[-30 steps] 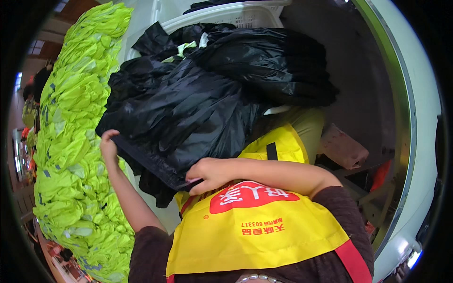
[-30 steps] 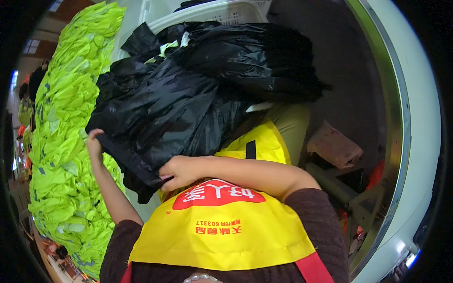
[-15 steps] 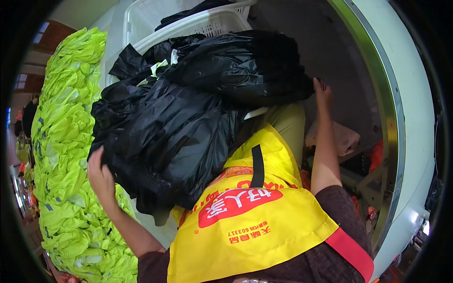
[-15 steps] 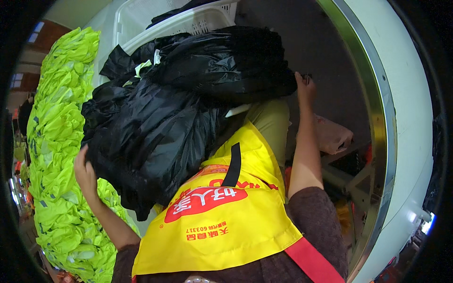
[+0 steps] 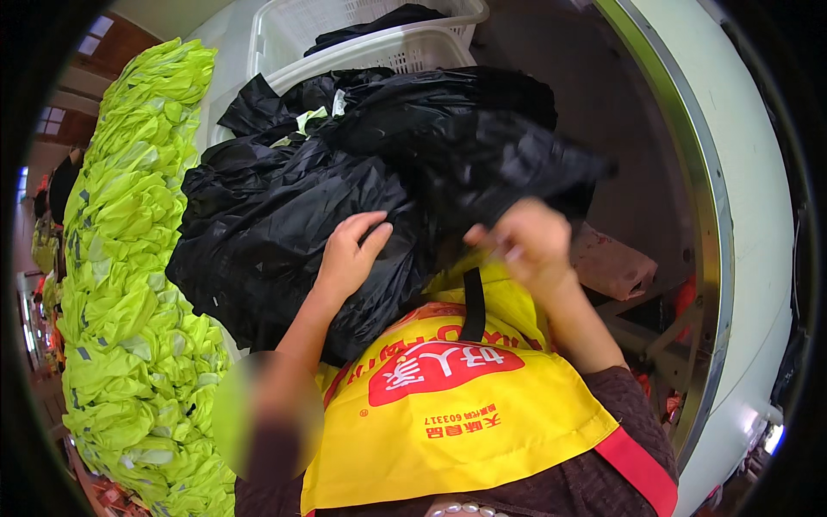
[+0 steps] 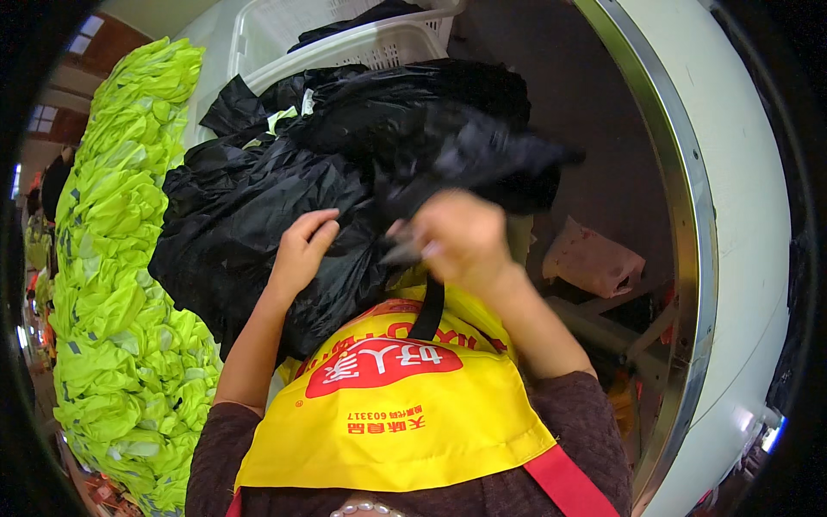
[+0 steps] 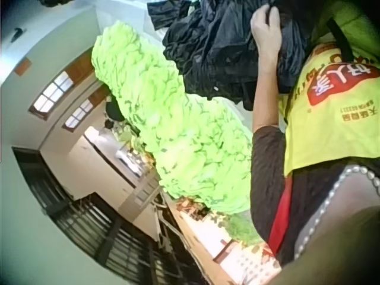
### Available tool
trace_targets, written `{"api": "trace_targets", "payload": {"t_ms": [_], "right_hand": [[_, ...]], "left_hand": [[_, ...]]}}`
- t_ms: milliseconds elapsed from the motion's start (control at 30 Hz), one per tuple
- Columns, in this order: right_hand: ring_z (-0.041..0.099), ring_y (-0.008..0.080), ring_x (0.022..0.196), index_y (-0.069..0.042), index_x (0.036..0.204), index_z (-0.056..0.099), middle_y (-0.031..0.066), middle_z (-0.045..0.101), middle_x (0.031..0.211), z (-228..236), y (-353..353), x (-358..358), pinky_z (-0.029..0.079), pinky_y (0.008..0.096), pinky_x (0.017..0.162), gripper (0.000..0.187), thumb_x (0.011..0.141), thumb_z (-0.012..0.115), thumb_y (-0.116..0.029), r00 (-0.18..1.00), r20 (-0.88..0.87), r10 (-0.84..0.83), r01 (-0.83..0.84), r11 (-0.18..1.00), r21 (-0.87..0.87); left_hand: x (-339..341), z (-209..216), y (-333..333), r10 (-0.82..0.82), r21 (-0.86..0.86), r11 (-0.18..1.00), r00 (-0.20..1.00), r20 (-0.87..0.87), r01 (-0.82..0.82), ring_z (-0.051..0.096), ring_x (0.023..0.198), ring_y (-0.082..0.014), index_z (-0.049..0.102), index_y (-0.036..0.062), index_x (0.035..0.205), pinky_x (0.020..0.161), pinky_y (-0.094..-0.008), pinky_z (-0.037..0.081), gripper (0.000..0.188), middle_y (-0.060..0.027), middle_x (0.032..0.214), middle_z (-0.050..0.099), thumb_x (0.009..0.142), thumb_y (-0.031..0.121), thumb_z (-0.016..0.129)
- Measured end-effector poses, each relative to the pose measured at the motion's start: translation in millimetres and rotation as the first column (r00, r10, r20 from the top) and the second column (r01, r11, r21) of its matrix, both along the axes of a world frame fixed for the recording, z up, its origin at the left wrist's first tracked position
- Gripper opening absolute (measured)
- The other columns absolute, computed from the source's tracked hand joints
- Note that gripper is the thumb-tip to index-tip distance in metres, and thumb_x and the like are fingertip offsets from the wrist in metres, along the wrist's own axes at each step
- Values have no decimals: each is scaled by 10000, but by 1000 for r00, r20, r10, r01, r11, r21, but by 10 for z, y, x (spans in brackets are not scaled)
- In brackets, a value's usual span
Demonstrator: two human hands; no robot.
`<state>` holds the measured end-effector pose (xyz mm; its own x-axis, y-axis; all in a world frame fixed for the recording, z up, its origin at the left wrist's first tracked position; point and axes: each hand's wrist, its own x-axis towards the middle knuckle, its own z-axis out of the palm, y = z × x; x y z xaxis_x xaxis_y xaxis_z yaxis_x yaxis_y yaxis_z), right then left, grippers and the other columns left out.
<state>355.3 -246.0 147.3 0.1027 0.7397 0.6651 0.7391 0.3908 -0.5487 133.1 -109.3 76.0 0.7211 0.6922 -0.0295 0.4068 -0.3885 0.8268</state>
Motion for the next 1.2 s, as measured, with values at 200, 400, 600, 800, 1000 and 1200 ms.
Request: {"api": "trace_targets", "payload": {"t_ms": [200, 400, 600, 800, 1000, 1200], "right_hand": [[605, 220, 690, -58, 828, 590, 85, 592, 795, -147, -174, -589, 495, 296, 602, 103, 728, 611, -68, 922, -11, 387, -379, 894, -239], [634, 269, 778, -16, 907, 596, 117, 621, 879, -196, -396, -694, 518, 319, 676, 145, 772, 572, -65, 873, -156, 463, -471, 712, -521], [633, 268, 758, -42, 916, 628, 120, 634, 833, -177, -442, -473, 527, 302, 687, 195, 721, 618, -54, 818, -343, 462, -574, 697, -429], [625, 218, 768, -28, 982, 612, 113, 605, 965, 38, -175, -252, 513, 291, 700, 311, 688, 712, -49, 946, -322, 27, -98, 974, -206], [585, 131, 696, -33, 973, 618, 49, 584, 828, -107, -205, 130, 469, 246, 631, 257, 727, 685, -56, 923, -77, -377, 299, 828, -475], [488, 24, 628, -72, 794, 618, -59, 557, 694, -416, -229, 598, 409, 180, 607, 104, 795, 665, -165, 551, -815, -180, -455, 754, -474]], "left_hand": [[353, 819, -105, -241, -285, 912, 949, 205, 293, 552, 902, -125, 569, 35, 1147, 787, -246, 440, 370, -80, 1012, 589, 787, 113, 610], [351, 337, -166, -619, -609, 606, 784, 42, 511, 548, 905, -128, 533, -18, 1160, 786, -249, 445, 409, -95, 1047, 586, 822, 192, 627], [164, 246, -500, -462, -377, 750, 839, 289, 543, 523, 880, -93, 548, -50, 1030, 773, -241, 429, 314, -34, 894, 564, 811, 166, 609], [279, 408, -353, 282, -652, 748, 829, 483, 125, 497, 759, -39, 600, -3, 859, 692, -210, 411, 306, 14, 810, 577, 919, 271, 479], [170, 618, -123, 527, -812, 567, 695, 489, 142, 599, 877, -127, 624, -32, 981, 810, -243, 453, 343, -76, 976, 645, 915, 267, 467], [-150, 485, 78, 214, -795, 596, 931, 297, 117, 589, 847, -123, 616, -39, 992, 793, -259, 455, 297, -94, 946, 644, 901, 216, 494]]}}
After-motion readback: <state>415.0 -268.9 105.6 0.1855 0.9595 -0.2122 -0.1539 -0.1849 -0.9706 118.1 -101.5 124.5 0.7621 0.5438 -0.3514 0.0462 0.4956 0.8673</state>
